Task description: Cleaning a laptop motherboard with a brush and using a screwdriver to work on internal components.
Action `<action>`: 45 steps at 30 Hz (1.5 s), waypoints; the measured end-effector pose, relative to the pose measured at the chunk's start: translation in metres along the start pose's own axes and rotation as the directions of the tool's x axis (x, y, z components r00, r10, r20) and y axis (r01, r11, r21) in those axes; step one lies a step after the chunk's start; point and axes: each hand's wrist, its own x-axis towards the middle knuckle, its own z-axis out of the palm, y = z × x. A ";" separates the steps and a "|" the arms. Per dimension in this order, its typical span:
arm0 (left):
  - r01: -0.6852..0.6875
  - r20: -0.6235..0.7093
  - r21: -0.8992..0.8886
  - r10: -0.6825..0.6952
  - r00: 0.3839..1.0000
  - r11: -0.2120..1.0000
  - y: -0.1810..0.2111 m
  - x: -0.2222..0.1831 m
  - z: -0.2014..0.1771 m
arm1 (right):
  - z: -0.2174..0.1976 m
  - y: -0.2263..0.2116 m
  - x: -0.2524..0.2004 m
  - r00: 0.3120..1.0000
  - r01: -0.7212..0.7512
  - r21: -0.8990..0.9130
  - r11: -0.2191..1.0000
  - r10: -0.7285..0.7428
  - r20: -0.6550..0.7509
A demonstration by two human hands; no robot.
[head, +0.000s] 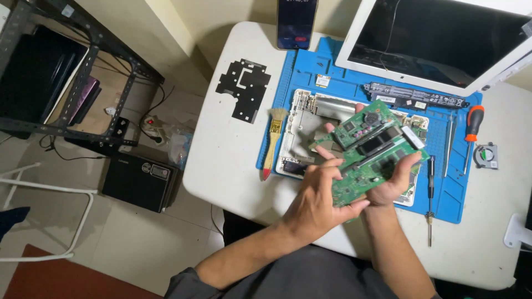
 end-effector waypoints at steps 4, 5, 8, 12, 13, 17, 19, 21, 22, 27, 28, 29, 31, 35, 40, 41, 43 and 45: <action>-0.051 0.068 -0.157 0.062 0.996 0.986 -0.022 0.000 -0.024 | 0.010 -0.016 0.001 0.979 -0.198 0.300 0.933 0.201 0.022; -0.059 0.040 -0.024 0.060 0.997 0.998 -0.032 0.001 -0.033 | 0.006 -0.019 0.003 0.959 -0.275 0.340 0.899 0.234 0.159; 0.033 0.108 0.308 -0.070 0.992 0.951 -0.065 -0.005 -0.060 | -0.001 -0.027 0.005 0.922 -0.364 0.432 0.825 0.251 0.297; 0.197 0.085 0.397 -0.250 0.965 0.896 -0.086 -0.011 -0.083 | -0.010 -0.028 0.004 0.907 -0.410 0.506 0.759 0.281 0.313; 0.197 0.087 0.399 -0.251 0.964 0.896 -0.088 -0.011 -0.083 | -0.008 -0.027 0.002 0.908 -0.409 0.508 0.758 0.282 0.311; 0.291 0.010 0.427 -0.326 0.945 0.856 -0.103 -0.003 -0.085 | -0.009 -0.025 -0.001 0.920 -0.385 0.550 0.742 0.262 0.291; 0.295 -0.017 0.465 -0.325 0.946 0.835 -0.107 0.003 -0.087 | -0.012 -0.025 -0.001 0.915 -0.395 0.593 0.702 0.243 0.321; 0.370 0.227 0.478 -0.519 0.824 0.796 -0.105 0.010 -0.088 | -0.016 -0.027 -0.001 0.912 -0.404 0.618 0.674 0.241 0.333; 0.365 0.233 0.476 -0.515 0.825 0.800 -0.106 0.005 -0.086 | -0.017 -0.028 -0.002 0.914 -0.398 0.619 0.677 0.236 0.329; 0.452 0.378 0.466 -0.633 0.676 0.761 -0.108 0.000 -0.090 | -0.016 -0.028 -0.005 0.894 -0.408 0.463 0.787 0.242 0.377; 0.446 0.386 0.467 -0.630 0.673 0.763 -0.101 0.005 -0.094 | -0.013 -0.027 -0.005 0.898 -0.401 0.466 0.789 0.237 0.370; 0.480 0.366 0.487 -0.670 0.646 0.730 -0.094 0.010 -0.096 | -0.011 -0.027 -0.007 0.909 -0.399 0.477 0.784 0.268 0.320; 0.499 0.364 0.502 -0.696 0.619 0.706 -0.087 0.016 -0.104 | -0.012 -0.027 -0.008 0.924 -0.376 0.487 0.788 0.283 0.255; 0.398 0.027 0.430 -0.453 0.891 0.810 -0.086 0.021 -0.121 | -0.023 -0.023 -0.007 0.915 -0.397 0.586 0.706 0.257 0.311; 0.221 -0.163 0.119 -0.200 0.966 0.968 -0.099 0.046 -0.096 | -0.026 -0.023 -0.011 0.894 -0.445 0.562 0.698 0.303 0.331; 0.164 -0.166 0.153 -0.139 0.976 0.974 -0.109 0.052 -0.086 | -0.026 -0.022 -0.010 0.881 -0.470 0.568 0.676 0.316 0.353; 0.103 -0.164 0.184 -0.073 0.984 0.978 -0.126 0.060 -0.071 | -0.026 -0.019 -0.010 0.870 -0.490 0.574 0.657 0.323 0.372; 0.136 -0.009 0.257 -0.138 0.990 0.957 -0.140 0.066 -0.058 | -0.030 -0.016 -0.012 0.854 -0.514 0.593 0.620 0.307 0.419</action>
